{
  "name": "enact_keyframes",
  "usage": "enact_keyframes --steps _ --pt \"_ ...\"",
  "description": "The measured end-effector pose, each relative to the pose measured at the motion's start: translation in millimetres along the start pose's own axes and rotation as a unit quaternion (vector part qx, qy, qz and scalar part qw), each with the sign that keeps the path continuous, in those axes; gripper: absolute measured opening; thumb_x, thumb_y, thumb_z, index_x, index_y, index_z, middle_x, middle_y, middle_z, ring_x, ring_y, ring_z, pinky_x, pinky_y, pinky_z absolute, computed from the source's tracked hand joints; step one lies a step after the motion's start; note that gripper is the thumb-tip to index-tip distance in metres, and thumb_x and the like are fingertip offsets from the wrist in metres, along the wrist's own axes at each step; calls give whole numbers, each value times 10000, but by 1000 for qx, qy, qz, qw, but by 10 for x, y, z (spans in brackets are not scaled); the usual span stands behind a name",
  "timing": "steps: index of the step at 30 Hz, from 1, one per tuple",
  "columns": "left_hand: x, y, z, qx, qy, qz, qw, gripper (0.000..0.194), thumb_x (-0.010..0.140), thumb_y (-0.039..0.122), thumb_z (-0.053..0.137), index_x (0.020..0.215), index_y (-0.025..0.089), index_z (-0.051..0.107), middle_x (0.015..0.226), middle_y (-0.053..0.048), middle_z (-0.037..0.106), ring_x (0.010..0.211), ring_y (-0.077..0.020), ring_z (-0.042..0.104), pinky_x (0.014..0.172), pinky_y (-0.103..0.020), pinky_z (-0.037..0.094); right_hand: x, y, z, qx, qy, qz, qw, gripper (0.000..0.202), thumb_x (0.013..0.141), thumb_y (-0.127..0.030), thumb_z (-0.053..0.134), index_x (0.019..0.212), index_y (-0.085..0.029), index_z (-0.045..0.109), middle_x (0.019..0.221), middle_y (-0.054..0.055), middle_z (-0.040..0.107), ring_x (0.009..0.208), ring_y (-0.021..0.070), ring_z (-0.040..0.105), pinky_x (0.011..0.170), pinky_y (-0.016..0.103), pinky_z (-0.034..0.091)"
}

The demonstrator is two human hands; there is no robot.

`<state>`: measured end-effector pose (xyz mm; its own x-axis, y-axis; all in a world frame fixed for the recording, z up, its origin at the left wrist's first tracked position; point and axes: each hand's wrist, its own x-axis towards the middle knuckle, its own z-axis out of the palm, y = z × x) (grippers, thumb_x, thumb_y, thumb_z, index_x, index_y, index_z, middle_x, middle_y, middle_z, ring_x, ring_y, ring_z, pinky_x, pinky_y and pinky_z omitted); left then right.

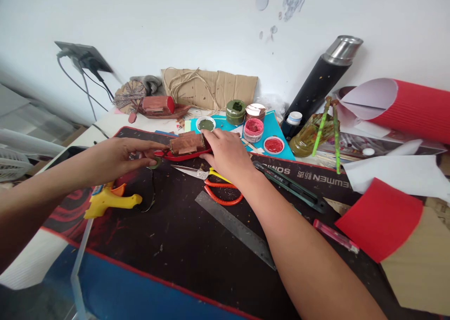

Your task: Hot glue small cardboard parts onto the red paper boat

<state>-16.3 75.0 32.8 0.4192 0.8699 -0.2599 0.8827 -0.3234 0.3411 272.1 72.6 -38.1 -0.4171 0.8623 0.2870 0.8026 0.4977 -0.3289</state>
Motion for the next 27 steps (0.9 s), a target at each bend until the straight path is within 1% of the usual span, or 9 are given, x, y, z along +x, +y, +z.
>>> enact_keyframes --steps 4,7,12,16,23,27 --pt "-14 49 -24 9 -10 -6 1000 576 968 465 535 1485 259 685 1004 -46 832 813 -218 697 779 -331 492 3 -5 -3 -4 -1 0 1000 616 964 -300 832 1521 -171 602 1310 160 717 1224 377 675 1074 552 538" --pt "-14 48 -22 9 -10 -3 1000 591 965 485 536 1486 249 683 1001 -49 834 830 -223 702 792 -336 494 3 -9 -10 0 -1 0 1000 609 961 -294 834 1517 -190 607 1317 155 714 1227 376 674 1075 551 534" --pt "-7 -5 9 9 -8 -2 1000 567 970 460 543 1485 268 686 994 -39 830 782 -202 684 772 -328 488 5 -10 -14 3 -8 7 1000 619 963 -301 833 1526 -187 603 1322 158 711 1241 372 667 1088 553 527" --pt "-1 -40 24 7 3 8 1000 567 967 477 550 1481 281 690 981 -31 829 771 -203 685 774 -327 498 7 -9 -12 1 -7 6 1000 612 969 -305 827 1524 -184 602 1328 157 709 1243 368 666 1089 549 528" --pt "1 -25 10 -4 5 10 1000 572 949 534 554 1455 321 714 924 -39 801 739 -212 670 756 -335 499 7 -8 -12 -5 -9 3 1000 624 968 -304 827 1529 -165 593 1327 171 714 1230 379 671 1079 568 536" --pt "-2 -27 9 -4 13 15 1000 572 944 541 566 1449 323 722 915 -49 790 743 -223 677 753 -347 506 6 -5 -7 -6 -6 4 1000 618 963 -303 830 1525 -192 598 1331 158 713 1234 379 672 1083 568 537"
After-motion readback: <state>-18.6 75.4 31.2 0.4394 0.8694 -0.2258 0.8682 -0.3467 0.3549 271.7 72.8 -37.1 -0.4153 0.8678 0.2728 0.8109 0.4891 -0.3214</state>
